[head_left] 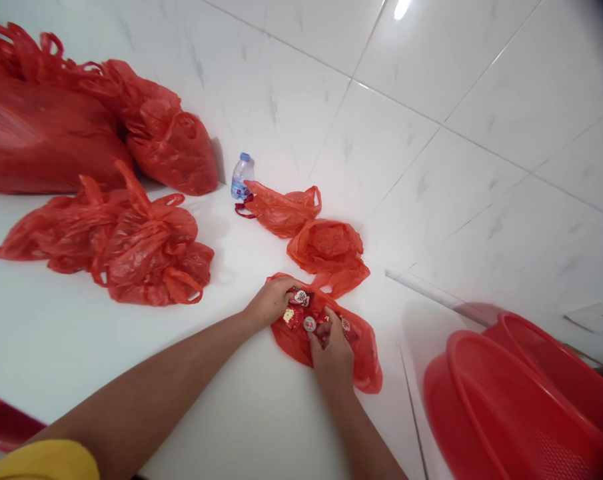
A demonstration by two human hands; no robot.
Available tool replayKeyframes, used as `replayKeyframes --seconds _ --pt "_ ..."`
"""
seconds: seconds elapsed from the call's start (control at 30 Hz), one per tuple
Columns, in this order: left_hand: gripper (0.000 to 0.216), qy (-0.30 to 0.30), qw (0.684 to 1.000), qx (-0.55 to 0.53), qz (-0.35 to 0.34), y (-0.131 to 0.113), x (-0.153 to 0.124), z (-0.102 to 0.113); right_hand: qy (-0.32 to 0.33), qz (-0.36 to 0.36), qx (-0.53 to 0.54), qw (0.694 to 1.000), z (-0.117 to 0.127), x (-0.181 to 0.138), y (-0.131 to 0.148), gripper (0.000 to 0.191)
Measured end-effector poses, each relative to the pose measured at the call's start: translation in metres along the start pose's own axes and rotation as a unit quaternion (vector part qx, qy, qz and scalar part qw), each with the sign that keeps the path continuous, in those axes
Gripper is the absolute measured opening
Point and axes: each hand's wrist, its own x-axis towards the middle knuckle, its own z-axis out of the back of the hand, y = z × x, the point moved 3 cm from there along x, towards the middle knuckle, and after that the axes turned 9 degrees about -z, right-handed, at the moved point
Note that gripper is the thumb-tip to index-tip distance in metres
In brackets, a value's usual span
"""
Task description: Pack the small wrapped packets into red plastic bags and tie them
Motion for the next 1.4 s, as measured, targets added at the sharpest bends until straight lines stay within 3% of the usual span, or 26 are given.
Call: replayKeyframes --seconds 0.27,0.6,0.8,1.0,1.23,1.4 --pt "0.041 -0.001 1.000 -0.008 0.010 0.000 -0.001 0.001 -0.069 0.027 0.036 0.997 0.009 0.004 -0.009 0.035" --pt "0.037 0.006 0.999 -0.041 -0.018 -0.009 0.000 0.001 0.007 -0.085 0.239 0.967 0.021 0.009 -0.013 0.028" --pt "0.033 0.004 1.000 -0.002 -0.026 -0.008 0.001 0.001 0.020 -0.083 0.238 0.968 0.021 0.008 -0.012 0.028" --pt "0.030 -0.009 0.993 0.067 -0.094 -0.018 -0.001 0.003 -0.004 -0.074 0.221 0.973 0.020 0.010 -0.014 0.032" --pt "0.031 0.079 0.984 0.056 -0.151 -0.038 -0.005 -0.004 0.009 -0.034 0.182 0.983 0.017 0.011 -0.018 0.031" --pt "0.032 0.109 0.986 0.045 -0.114 -0.038 -0.009 -0.014 0.018 0.003 0.173 0.985 0.016 0.011 -0.018 0.030"
